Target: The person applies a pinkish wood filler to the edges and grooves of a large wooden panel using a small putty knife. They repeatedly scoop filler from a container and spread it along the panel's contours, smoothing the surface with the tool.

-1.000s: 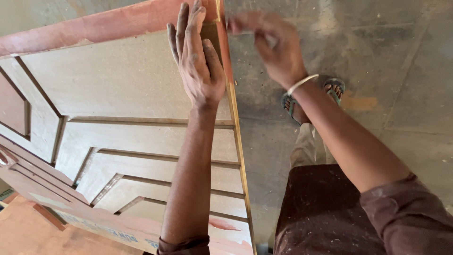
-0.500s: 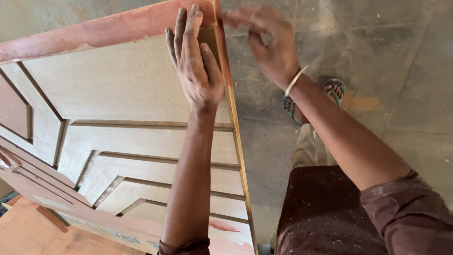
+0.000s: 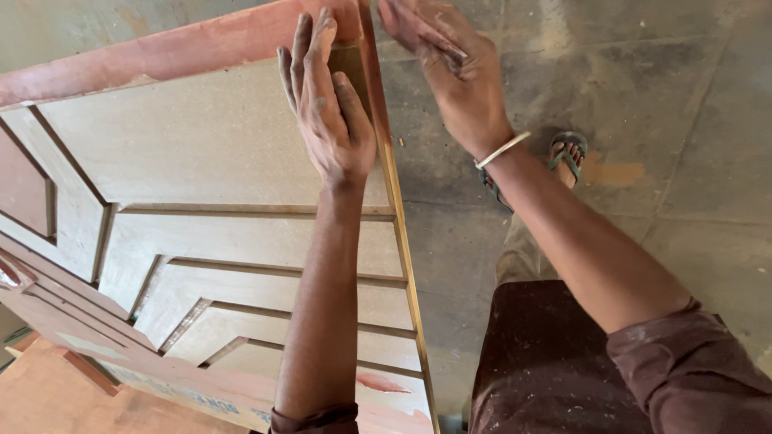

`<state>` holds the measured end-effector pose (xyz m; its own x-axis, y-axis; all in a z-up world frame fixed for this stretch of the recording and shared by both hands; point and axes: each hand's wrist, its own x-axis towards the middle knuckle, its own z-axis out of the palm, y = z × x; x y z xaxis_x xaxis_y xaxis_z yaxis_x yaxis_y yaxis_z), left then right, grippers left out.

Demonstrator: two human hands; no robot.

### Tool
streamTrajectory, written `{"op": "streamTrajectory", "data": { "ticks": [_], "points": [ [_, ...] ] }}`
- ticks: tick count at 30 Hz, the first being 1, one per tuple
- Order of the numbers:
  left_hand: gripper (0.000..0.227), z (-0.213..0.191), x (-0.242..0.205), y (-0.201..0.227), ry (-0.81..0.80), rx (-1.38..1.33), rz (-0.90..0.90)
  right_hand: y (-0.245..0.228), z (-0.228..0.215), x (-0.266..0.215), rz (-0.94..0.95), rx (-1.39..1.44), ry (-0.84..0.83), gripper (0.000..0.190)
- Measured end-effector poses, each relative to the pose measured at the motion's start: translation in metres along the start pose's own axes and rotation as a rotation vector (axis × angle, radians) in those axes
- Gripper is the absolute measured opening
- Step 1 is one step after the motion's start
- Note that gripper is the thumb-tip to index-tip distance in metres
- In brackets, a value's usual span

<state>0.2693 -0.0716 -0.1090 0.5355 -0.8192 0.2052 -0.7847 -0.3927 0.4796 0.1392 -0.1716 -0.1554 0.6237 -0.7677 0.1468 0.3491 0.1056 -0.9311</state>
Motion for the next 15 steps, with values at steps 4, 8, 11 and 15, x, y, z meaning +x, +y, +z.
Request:
{"op": "streamTrajectory", "data": {
  "ticks": [4,8,11,15],
  "points": [
    [0.042,0.0,0.0,0.0,-0.004,0.003,0.003,-0.009,0.021,-0.027,0.152,-0.46,-0.042,0.039],
    [0.043,0.0,-0.002,-0.002,-0.006,-0.013,0.011,-0.005,0.015,-0.048,0.19,-0.678,-0.125,0.041],
    [0.041,0.0,-0.004,-0.003,0.015,-0.022,0.016,0.017,-0.002,-0.021,0.018,-0.358,-0.063,0.042],
    [0.041,0.0,-0.003,-0.002,0.03,-0.103,0.005,0.028,0.001,0.008,0.028,-0.078,0.015,0.043]
  ]
}}
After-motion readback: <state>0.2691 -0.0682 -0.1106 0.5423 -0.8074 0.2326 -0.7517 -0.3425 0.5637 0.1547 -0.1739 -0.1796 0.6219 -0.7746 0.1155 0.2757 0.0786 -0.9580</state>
